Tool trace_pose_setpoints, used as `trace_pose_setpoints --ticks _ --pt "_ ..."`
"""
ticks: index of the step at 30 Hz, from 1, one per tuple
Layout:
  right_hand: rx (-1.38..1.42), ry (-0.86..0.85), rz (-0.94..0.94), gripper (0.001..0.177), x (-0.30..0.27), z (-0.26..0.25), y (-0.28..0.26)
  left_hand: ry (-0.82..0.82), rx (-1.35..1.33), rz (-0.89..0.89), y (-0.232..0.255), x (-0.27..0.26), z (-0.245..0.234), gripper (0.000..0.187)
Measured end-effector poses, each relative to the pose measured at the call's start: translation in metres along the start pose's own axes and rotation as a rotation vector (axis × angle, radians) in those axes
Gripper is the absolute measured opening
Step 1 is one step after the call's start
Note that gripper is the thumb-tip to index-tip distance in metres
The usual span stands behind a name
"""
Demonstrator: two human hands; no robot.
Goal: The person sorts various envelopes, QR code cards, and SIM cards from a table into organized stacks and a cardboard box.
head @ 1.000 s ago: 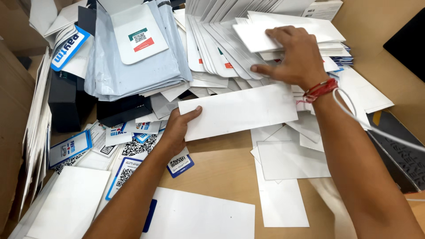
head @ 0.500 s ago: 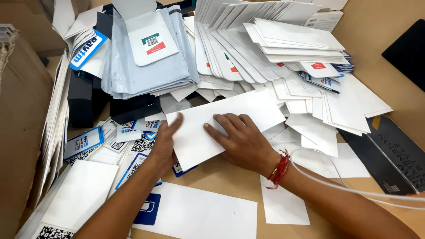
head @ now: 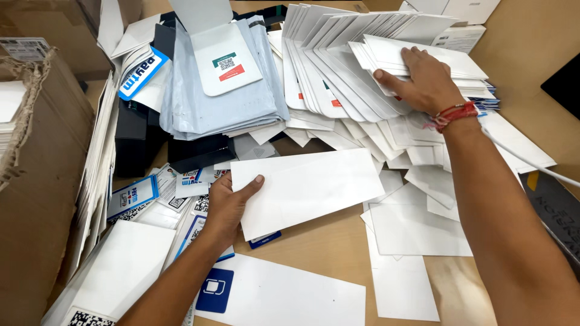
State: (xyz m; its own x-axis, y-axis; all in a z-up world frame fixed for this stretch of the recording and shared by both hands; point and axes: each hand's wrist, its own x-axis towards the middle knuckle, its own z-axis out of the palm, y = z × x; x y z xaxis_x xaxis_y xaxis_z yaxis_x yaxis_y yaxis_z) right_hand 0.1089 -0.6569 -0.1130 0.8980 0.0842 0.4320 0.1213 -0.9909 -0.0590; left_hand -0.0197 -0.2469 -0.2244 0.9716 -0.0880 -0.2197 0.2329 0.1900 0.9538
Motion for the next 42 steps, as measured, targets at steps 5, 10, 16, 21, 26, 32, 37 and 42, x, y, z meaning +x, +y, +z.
trace_pose_setpoints --ticks 5,10,16,21,26,32,37,42 --pt "-0.116 0.255 -0.249 0.074 -0.051 -0.002 -0.036 -0.052 -0.097 0.067 -0.006 0.005 -0.006 0.039" --pt "-0.194 0.405 -0.383 0.038 -0.101 -0.022 -0.097 -0.059 -0.080 0.117 -0.009 0.001 -0.002 0.036" --pt "-0.141 0.405 -0.631 0.036 -0.172 0.000 -0.173 -0.006 -0.102 0.205 -0.021 0.005 -0.001 0.034" --pt "0.024 0.170 -0.635 0.048 -0.198 0.018 -0.215 -0.098 -0.174 0.214 -0.019 0.002 -0.005 0.041" --pt "0.224 0.122 -0.622 0.061 -0.196 0.008 -0.222 -0.120 0.038 0.363 -0.007 -0.005 -0.001 0.041" --pt "0.068 0.424 -0.433 0.082 -0.169 -0.030 -0.188 -0.206 0.145 0.664 0.026 -0.016 -0.026 0.028" --pt "0.300 0.057 -0.458 0.055 -0.161 -0.024 -0.163 -0.150 0.388 0.693 0.030 -0.033 -0.054 0.027" --pt "0.215 0.040 -0.434 0.022 -0.175 0.005 -0.170 -0.265 0.495 0.598 0.016 -0.026 -0.078 0.022"
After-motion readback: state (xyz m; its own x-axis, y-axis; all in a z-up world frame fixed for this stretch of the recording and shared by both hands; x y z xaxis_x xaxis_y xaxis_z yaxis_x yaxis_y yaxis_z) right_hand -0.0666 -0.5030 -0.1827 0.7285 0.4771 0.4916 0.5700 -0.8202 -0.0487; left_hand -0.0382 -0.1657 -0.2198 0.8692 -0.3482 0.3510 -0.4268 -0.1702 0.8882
